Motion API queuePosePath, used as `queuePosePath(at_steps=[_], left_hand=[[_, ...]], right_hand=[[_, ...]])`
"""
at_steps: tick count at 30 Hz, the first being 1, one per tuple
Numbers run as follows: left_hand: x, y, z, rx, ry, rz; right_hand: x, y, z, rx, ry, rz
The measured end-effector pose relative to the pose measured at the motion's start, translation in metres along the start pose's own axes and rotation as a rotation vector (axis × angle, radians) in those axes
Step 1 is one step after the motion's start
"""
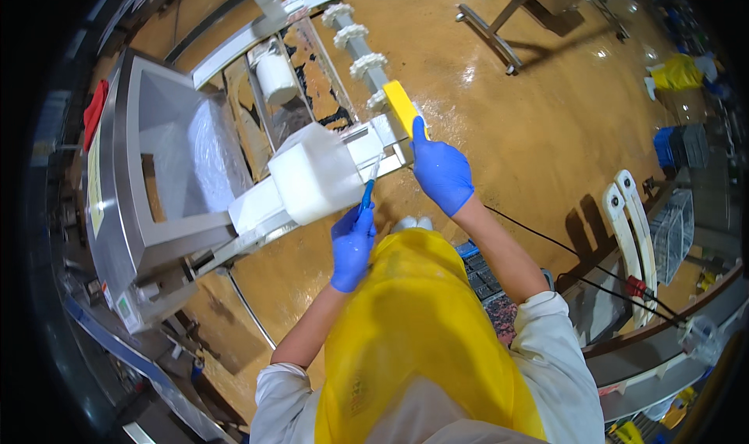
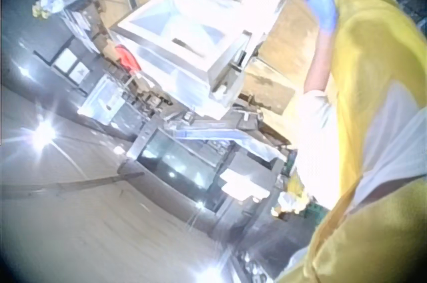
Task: The person scrubs various parts of a white industrial machine using a yellow brush and a blue hose. They systematically clean rollers, frames, and other components while wearing blue gloves and a yellow apron.
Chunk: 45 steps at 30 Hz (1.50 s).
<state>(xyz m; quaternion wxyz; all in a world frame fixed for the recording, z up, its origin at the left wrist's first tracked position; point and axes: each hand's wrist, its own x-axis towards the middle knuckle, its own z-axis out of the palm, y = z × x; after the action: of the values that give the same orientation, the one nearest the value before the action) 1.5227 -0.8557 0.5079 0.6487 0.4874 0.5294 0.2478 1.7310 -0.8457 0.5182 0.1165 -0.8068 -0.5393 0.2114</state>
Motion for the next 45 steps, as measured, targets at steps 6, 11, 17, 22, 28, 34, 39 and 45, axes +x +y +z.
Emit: queuePosePath(at_steps=[6,11,17,22,28,34,39,45], left_hand=[[-0.031,-0.007,-0.053,0.127,0.051,-0.164],[-0.037,0.001,-0.093,0.143,0.197,-0.156],[0.009,0.033,-0.128,0.232,0.244,-0.089],[0.064,0.051,-0.146,0.261,0.071,-0.08],[0.105,0.045,-0.168,0.332,-0.045,0.033],[0.113,0.032,-0.173,0.289,-0.162,0.091],[0.106,0.015,-0.182,0.234,-0.159,0.098],[0.039,-0.028,-0.232,0.206,-0.166,0.05]], right_hand=[[0.036,0.007,0.001,-0.108,-0.073,-0.18],[0.066,-0.028,-0.035,-0.1,-0.227,-0.48],[0.103,-0.049,-0.065,-0.493,-0.098,-0.439],[0.127,-0.032,-0.04,-0.301,-0.313,-0.502],[0.061,-0.061,-0.041,-0.159,-0.167,-0.445],[-0.032,-0.005,0.019,0.026,0.165,0.037],[-0.061,-0.03,0.06,0.083,0.228,0.016],[-0.143,-0.062,0.061,-0.169,0.241,0.384]])
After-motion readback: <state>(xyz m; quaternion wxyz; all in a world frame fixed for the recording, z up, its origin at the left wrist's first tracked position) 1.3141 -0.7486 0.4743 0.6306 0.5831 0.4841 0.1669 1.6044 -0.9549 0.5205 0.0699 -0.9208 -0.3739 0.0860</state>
